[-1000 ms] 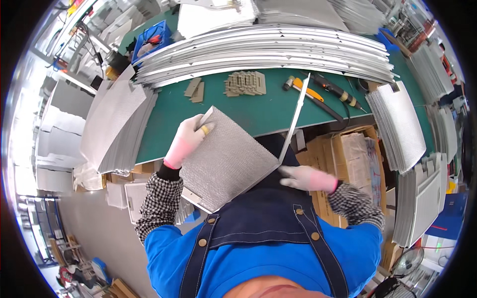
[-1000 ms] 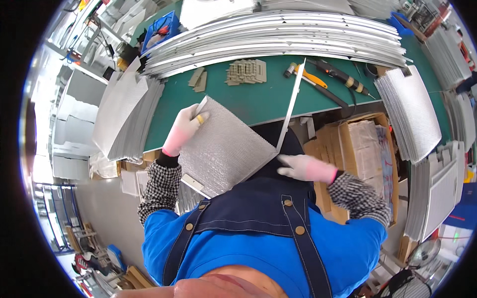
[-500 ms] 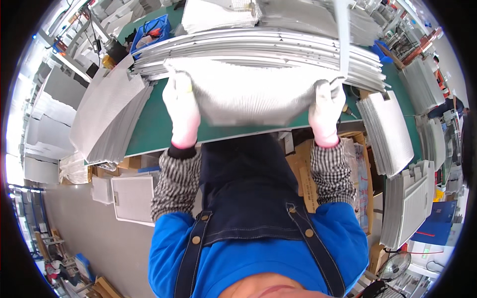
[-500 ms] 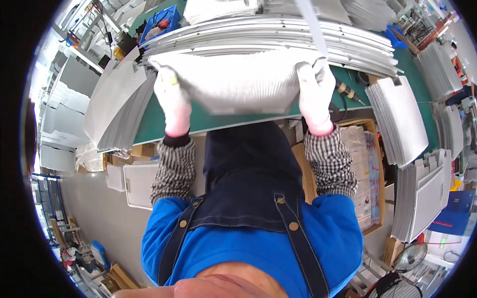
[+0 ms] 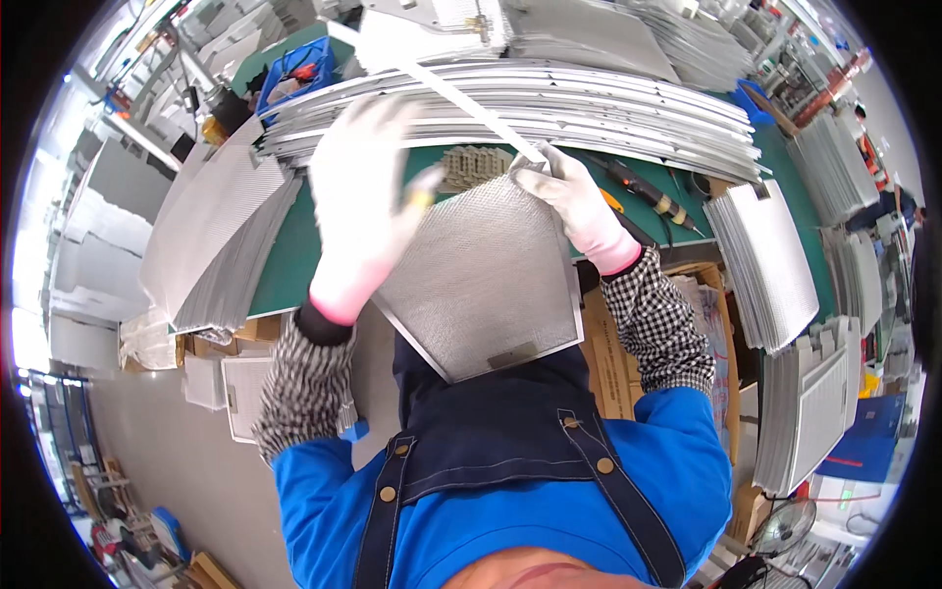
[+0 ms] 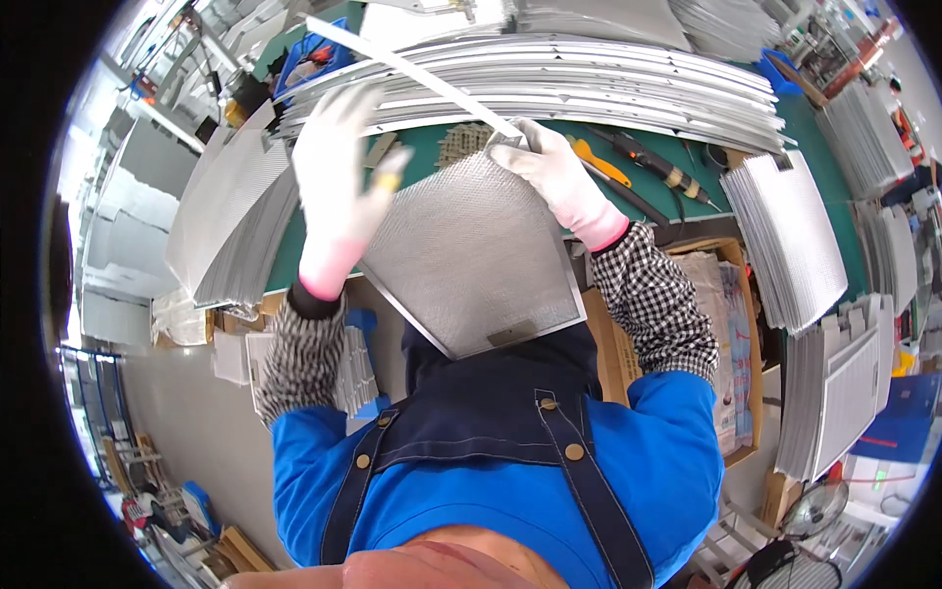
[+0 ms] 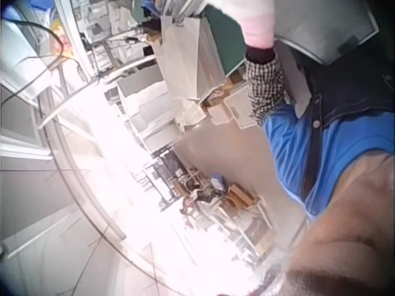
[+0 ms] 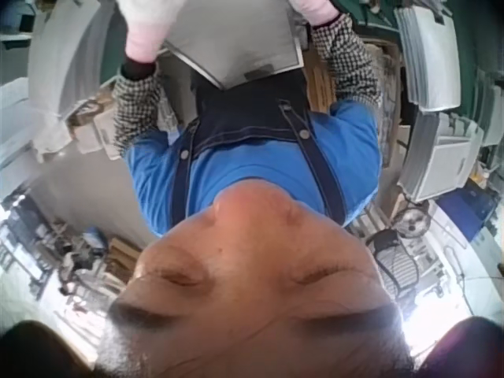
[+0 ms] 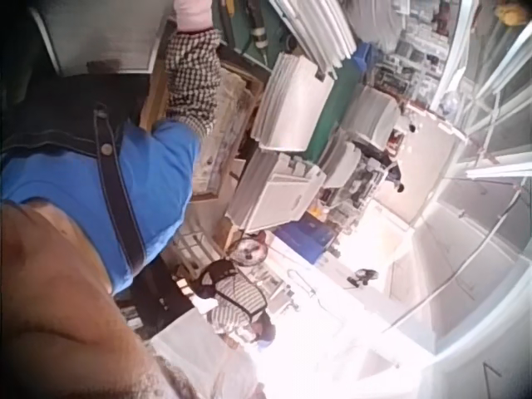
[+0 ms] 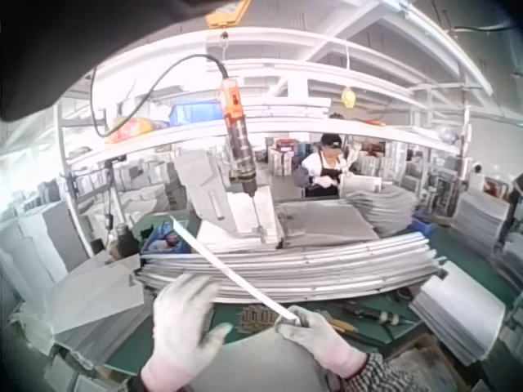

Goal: The person assembles white rectangular air filters by hand. They pick up a mesh panel, insert it into a frame, and use a hammer to secure the frame edges. The person then uses a power drill to fasten the assembly and stacks the finished units on a nearby table.

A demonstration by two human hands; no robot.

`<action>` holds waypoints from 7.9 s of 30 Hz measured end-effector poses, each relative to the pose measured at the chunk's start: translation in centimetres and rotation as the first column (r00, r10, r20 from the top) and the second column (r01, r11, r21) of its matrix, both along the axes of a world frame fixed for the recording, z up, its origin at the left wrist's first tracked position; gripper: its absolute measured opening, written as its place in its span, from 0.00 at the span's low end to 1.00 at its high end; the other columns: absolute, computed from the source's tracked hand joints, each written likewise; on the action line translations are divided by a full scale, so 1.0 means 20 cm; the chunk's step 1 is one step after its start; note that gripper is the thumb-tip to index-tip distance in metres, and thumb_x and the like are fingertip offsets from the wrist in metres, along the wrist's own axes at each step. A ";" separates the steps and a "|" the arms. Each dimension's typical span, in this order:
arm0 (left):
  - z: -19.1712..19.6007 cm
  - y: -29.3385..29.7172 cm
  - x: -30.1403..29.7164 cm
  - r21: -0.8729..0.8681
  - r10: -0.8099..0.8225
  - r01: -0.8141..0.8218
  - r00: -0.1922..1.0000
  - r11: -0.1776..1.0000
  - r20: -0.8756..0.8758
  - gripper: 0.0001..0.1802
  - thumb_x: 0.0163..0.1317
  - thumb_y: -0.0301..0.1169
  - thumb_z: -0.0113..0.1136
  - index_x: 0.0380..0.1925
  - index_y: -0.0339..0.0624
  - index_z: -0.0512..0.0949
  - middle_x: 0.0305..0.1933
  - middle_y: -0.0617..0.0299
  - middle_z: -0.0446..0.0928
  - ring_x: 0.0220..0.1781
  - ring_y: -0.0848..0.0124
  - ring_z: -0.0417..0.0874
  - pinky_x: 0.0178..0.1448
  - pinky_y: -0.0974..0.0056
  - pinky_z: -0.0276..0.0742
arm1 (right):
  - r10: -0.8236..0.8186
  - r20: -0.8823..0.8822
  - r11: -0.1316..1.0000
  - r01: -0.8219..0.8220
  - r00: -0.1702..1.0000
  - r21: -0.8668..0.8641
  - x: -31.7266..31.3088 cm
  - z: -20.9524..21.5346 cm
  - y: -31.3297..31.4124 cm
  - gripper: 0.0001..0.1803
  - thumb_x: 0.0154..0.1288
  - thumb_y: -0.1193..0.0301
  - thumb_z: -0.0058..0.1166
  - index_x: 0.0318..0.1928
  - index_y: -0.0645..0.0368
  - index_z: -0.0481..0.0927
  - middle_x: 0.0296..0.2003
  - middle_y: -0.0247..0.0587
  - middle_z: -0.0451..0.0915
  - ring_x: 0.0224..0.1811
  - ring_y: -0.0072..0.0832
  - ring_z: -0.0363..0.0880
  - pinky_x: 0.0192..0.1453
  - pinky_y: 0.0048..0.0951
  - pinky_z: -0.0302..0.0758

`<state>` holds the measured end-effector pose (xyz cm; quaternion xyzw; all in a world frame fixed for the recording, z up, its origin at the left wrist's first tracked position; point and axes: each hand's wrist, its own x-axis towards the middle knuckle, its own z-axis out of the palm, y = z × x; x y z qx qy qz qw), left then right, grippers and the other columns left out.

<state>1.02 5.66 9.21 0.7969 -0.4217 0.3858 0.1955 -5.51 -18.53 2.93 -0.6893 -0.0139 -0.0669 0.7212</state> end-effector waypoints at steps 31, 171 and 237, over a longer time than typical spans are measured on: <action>0.01 -0.15 0.25 0.316 -0.060 0.669 0.475 0.672 -0.878 0.23 0.66 0.44 0.60 0.48 0.33 0.79 0.41 0.42 0.80 0.45 0.50 0.82 0.50 0.54 0.76 | 0.433 -0.130 0.389 -0.315 0.892 -0.866 0.08 0.23 -0.02 0.14 0.71 0.65 0.53 0.48 0.63 0.74 0.40 0.58 0.79 0.46 0.44 0.81 0.49 0.42 0.76; -0.24 -0.39 0.04 -0.279 0.100 -0.089 0.995 0.956 0.027 0.23 0.47 0.49 0.71 0.31 0.42 0.77 0.36 0.54 0.71 0.43 0.54 0.72 0.55 0.47 0.64 | 0.354 0.436 0.044 0.451 0.827 -0.892 -0.02 0.48 -0.16 0.16 0.64 0.74 0.57 0.53 0.54 0.84 0.47 0.44 0.85 0.45 0.38 0.85 0.49 0.38 0.81; -0.21 -0.40 -0.03 -0.251 0.179 -0.162 0.983 0.954 0.044 0.17 0.49 0.45 0.71 0.28 0.49 0.77 0.30 0.59 0.70 0.39 0.57 0.73 0.69 0.36 0.58 | -0.357 -0.053 -0.095 -0.093 0.932 -0.991 0.08 -0.49 -0.43 0.31 0.68 0.70 0.52 0.71 0.49 0.64 0.46 0.48 0.77 0.49 0.45 0.80 0.48 0.38 0.81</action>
